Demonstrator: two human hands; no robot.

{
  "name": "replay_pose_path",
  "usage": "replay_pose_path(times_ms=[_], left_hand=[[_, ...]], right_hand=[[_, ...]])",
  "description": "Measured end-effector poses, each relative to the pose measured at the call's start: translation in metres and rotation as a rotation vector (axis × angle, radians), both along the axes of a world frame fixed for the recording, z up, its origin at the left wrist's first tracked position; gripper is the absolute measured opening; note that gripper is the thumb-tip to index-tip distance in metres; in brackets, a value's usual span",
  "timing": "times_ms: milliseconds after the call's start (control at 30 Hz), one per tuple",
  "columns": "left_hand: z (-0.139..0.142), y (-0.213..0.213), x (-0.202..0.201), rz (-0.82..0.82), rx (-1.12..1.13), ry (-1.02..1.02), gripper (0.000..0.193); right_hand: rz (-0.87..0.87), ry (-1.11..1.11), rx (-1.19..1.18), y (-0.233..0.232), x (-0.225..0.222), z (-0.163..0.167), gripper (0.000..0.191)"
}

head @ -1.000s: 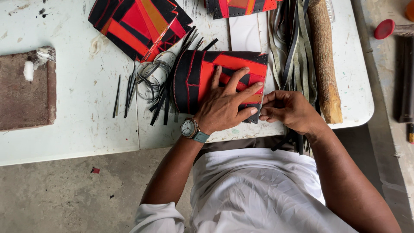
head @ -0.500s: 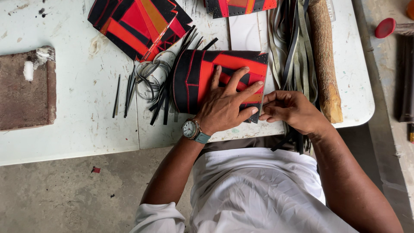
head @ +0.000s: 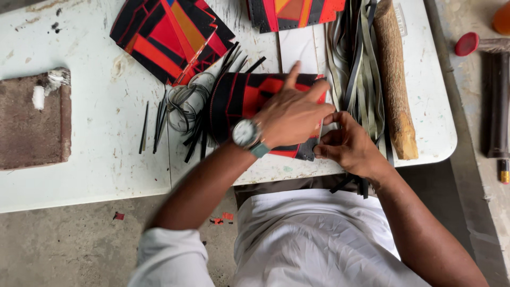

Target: The person sits at a workbench and assembles a patchwork leather panel, folding and pressing its edges together by hand. They pick up a thin metal pin tool to work along the seam, then continue folding, aligning and pressing the leather piece with both hands.

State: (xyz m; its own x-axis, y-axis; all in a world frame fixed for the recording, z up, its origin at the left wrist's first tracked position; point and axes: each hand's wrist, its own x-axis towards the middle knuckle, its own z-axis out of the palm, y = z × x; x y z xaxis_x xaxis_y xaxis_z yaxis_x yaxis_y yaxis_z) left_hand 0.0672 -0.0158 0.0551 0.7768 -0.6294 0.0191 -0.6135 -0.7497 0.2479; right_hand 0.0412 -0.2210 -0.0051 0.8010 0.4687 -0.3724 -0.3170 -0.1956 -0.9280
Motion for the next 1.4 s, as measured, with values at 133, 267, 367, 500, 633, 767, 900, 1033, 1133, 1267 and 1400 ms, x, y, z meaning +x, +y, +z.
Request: replay_pose_path(times_ms=[133, 267, 367, 500, 633, 767, 900, 1033, 1133, 1267, 1400], left_hand=[[0.023, -0.033, 0.039, -0.274, 0.398, 0.112, 0.017], [0.023, -0.068, 0.052, -0.477, 0.567, 0.062, 0.009], [0.020, -0.078, 0.060, -0.449, 0.509, 0.228, 0.008], [0.022, -0.074, 0.068, -0.415, 0.654, 0.346, 0.021], [0.033, -0.065, 0.070, -0.365, 0.541, 0.344, 0.029], [0.055, -0.048, 0.080, -0.207, 0.366, -0.036, 0.034], [0.055, -0.020, 0.054, -0.072, 0.058, -0.145, 0.020], [0.016, -0.020, -0.024, 0.028, -0.216, -0.068, 0.014], [-0.009, -0.033, -0.081, 0.146, -0.493, -0.043, 0.011], [-0.033, -0.074, -0.143, 0.060, -0.557, -0.046, 0.016], [-0.061, -0.108, -0.155, 0.103, -0.421, -0.060, 0.067]], right_hand=[[-0.038, -0.039, -0.033, -0.001, 0.001, -0.001, 0.056], [0.022, -0.068, -0.029, -0.007, 0.006, -0.004, 0.045], [-0.024, -0.071, -0.033, -0.010, 0.007, -0.005, 0.058], [-0.028, -0.106, -0.035, -0.011, 0.007, -0.002, 0.060], [-0.041, -0.098, -0.046, -0.014, 0.005, 0.005, 0.063], [-0.093, -0.108, 0.009, -0.015, -0.002, 0.005, 0.068], [-0.079, -0.086, 0.016, -0.023, -0.006, 0.001, 0.065], [0.039, -0.030, 0.135, -0.034, 0.000, -0.006, 0.062], [0.135, 0.044, 0.261, -0.042, 0.006, -0.007, 0.066], [0.111, 0.176, 0.346, -0.048, 0.015, 0.000, 0.073], [-0.110, 0.355, 0.525, -0.047, 0.021, 0.013, 0.063]])
